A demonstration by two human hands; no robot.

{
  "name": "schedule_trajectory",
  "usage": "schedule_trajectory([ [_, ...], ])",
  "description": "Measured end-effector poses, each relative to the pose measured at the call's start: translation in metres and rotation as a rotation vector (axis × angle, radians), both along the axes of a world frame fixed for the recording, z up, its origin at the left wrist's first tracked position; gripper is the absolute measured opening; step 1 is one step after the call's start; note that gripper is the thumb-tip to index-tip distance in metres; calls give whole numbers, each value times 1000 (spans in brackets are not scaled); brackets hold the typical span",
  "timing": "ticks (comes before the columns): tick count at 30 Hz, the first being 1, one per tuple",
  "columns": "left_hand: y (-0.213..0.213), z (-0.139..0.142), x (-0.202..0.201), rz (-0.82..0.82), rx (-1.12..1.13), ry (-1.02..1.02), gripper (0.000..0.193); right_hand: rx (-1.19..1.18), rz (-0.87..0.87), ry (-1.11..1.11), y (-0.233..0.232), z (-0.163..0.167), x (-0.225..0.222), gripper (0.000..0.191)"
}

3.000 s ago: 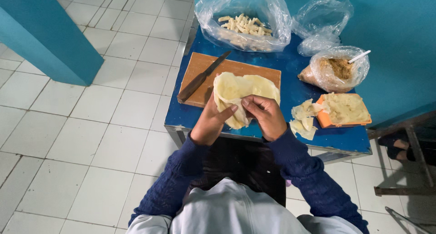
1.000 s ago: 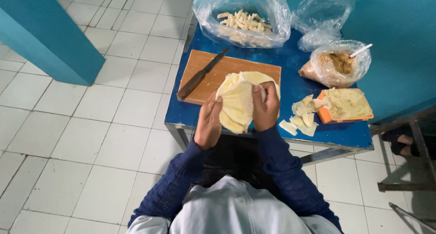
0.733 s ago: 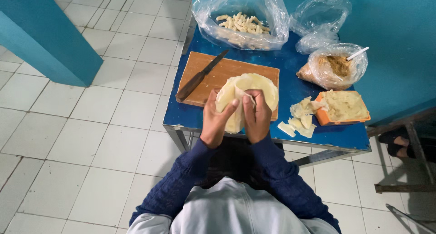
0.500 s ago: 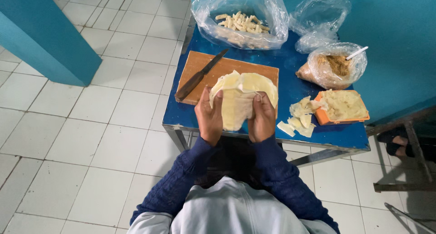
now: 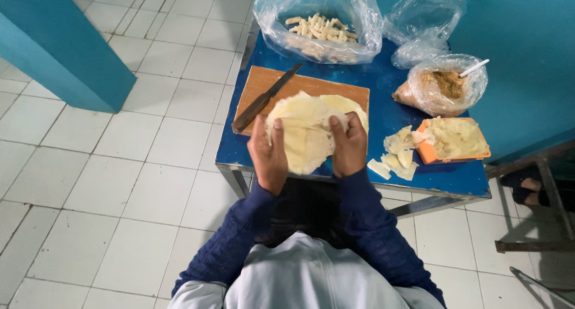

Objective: The person sits at a table assembling filled pastries. They stack thin round dough sheets, spoon brown filling from a plastic bag onto the dough, fold the stacked rounds over into half-moon shapes, and set the folded pastries beside a block of dough on the table.

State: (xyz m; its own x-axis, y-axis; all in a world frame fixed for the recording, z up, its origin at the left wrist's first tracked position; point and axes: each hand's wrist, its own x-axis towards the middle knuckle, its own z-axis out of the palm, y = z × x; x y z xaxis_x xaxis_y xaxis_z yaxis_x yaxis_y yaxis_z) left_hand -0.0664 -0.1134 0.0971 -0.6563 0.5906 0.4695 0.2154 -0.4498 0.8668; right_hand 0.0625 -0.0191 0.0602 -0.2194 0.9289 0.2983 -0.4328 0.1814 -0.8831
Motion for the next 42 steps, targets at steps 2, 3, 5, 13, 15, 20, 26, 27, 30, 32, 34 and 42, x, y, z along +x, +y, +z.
schedule_trajectory([
  [2,3,3,-6,-22,74,-44,14,-118,124,160,-2,-4,5,13],
  [3,3,5,-7,-28,123,-22,14,-175,184,242,-4,-5,6,14],
  [5,3,9,-6,-54,164,-35,15,-271,279,247,-12,-3,8,18],
  [13,-5,19,9,27,-24,161,15,202,71,-94,-39,23,-10,34],
  [15,-8,20,14,93,-34,252,12,366,-109,-288,-43,24,-17,42],
  [20,-10,22,7,123,-64,259,11,283,-160,-447,-33,17,-9,17],
  [26,-13,23,-4,167,28,257,14,-8,-16,-335,-10,7,10,21],
  [27,-13,23,-4,153,37,225,15,-171,89,-234,-10,6,9,24],
  [30,-10,23,-2,140,-22,204,16,-214,311,126,-16,7,2,20],
  [32,-9,20,2,134,-45,217,16,-312,239,162,-25,9,-4,29],
  [34,-9,17,6,112,-14,237,15,-278,150,110,-32,11,-12,31],
  [42,-4,8,11,175,35,186,17,202,-246,-311,-27,-3,-26,19],
])
